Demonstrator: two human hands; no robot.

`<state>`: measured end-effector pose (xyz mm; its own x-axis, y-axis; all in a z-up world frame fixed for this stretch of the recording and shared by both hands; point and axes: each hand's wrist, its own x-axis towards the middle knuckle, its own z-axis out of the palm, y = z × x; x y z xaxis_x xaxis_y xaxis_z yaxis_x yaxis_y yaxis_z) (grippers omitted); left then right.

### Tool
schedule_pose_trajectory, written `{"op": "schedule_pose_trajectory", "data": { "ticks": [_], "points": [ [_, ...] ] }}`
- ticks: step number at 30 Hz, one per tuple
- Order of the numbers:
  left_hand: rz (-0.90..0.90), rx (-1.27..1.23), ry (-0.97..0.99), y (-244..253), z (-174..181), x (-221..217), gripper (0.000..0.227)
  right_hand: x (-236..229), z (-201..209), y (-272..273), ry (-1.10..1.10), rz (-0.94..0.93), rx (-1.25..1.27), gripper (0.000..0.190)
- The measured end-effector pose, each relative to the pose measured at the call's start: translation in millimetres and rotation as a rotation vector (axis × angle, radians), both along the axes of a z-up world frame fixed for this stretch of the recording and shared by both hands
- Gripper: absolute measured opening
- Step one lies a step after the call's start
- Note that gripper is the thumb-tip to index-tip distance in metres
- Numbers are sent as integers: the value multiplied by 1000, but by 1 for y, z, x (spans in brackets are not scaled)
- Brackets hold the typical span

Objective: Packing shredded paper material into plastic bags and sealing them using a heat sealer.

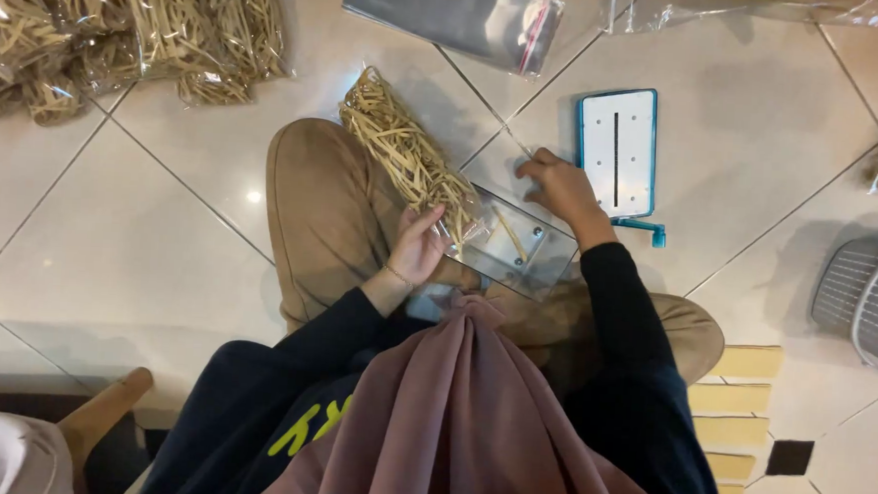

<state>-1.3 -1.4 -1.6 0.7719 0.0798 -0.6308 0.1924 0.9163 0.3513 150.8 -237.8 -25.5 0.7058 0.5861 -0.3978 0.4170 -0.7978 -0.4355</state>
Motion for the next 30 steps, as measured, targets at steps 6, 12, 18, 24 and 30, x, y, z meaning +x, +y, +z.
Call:
{"op": "schedule_pose_trajectory", "data": {
  "ticks": [6,12,18,24,30],
  "points": [
    [4,1,5,-2,-100,-28,18,-3,-27,-5,-24,55,-50,3],
    [-4,23,-17,2,-108,-32,26,-4,-29,-11,79,-82,158,4],
    [20,38,-63,0,-71,-16,23,-12,70,17,882,-467,384,53],
    [22,-2,-57,1,-68,-10,23,-52,96,-19,331,-569,612,30],
    [64,-38,-89,-3,-54,-5,22,-127,28,-2,127,-391,31,28]
  ]
}}
